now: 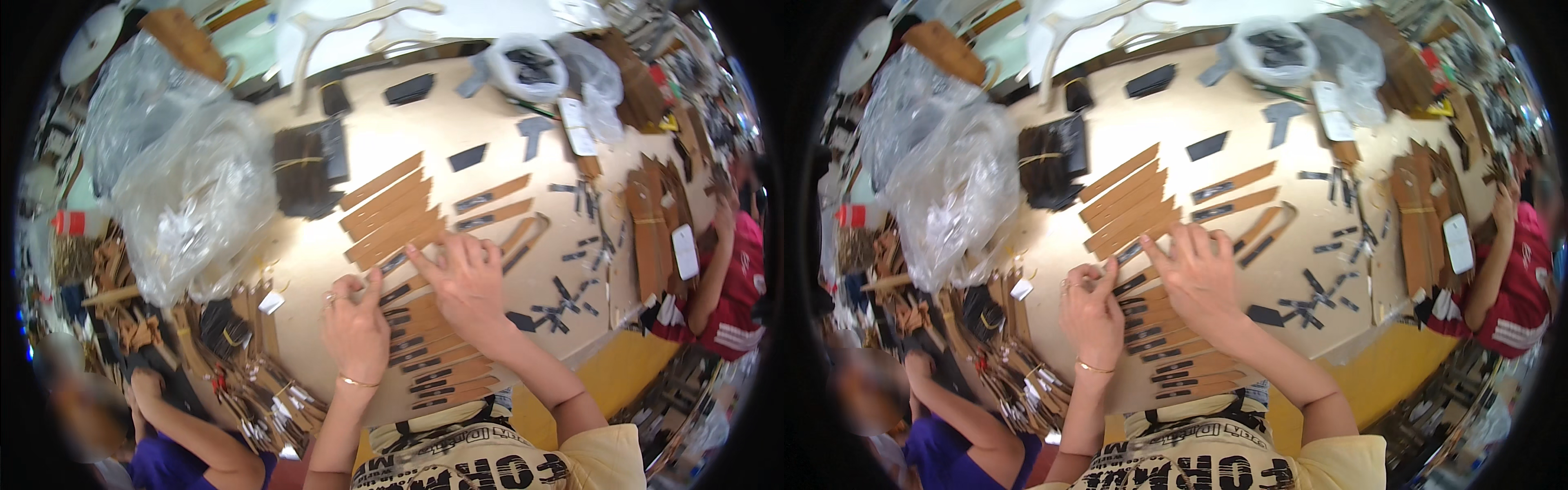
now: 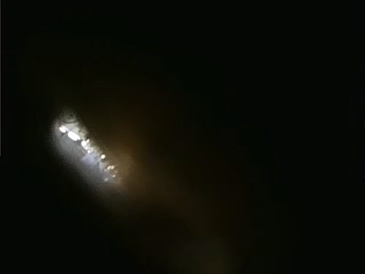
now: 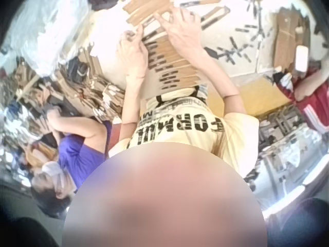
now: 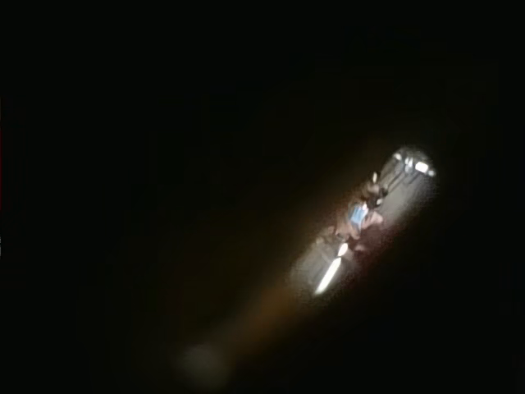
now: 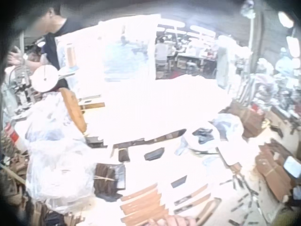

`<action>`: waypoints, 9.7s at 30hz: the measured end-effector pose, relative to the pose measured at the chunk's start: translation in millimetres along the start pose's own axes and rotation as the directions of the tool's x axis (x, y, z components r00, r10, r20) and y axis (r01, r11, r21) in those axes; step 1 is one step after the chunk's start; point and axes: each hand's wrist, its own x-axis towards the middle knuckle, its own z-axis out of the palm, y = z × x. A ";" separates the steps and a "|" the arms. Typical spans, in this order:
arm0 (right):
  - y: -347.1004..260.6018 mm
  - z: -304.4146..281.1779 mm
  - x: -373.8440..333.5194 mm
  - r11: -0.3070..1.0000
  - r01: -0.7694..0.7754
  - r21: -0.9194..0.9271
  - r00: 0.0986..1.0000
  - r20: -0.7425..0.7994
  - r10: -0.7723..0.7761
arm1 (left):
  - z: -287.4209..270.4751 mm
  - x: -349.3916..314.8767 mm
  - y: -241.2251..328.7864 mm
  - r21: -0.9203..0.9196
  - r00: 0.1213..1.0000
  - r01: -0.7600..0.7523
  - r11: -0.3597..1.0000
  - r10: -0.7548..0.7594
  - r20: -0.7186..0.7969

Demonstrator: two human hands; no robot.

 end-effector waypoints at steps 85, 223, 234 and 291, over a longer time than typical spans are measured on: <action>31.9 -74.9 -31.8 -0.220 -0.518 0.826 0.849 0.528 -0.020 | -49.7 -10.9 42.3 -0.839 0.983 -0.020 0.544 0.165 0.083; 29.4 -69.7 -2.9 0.861 0.047 0.507 0.987 0.108 -0.118 | -38.6 -5.9 15.6 -0.483 0.964 0.154 0.862 -0.239 -0.119; 11.0 -23.6 63.6 0.545 -0.254 0.799 0.944 0.328 -0.041 | -13.4 27.7 -2.4 -0.730 0.909 0.327 0.600 -0.412 0.068; -7.7 17.3 65.8 0.910 -0.137 0.392 0.987 0.137 0.090 | 13.9 18.0 -3.8 -0.030 0.979 0.136 0.990 -0.139 -0.150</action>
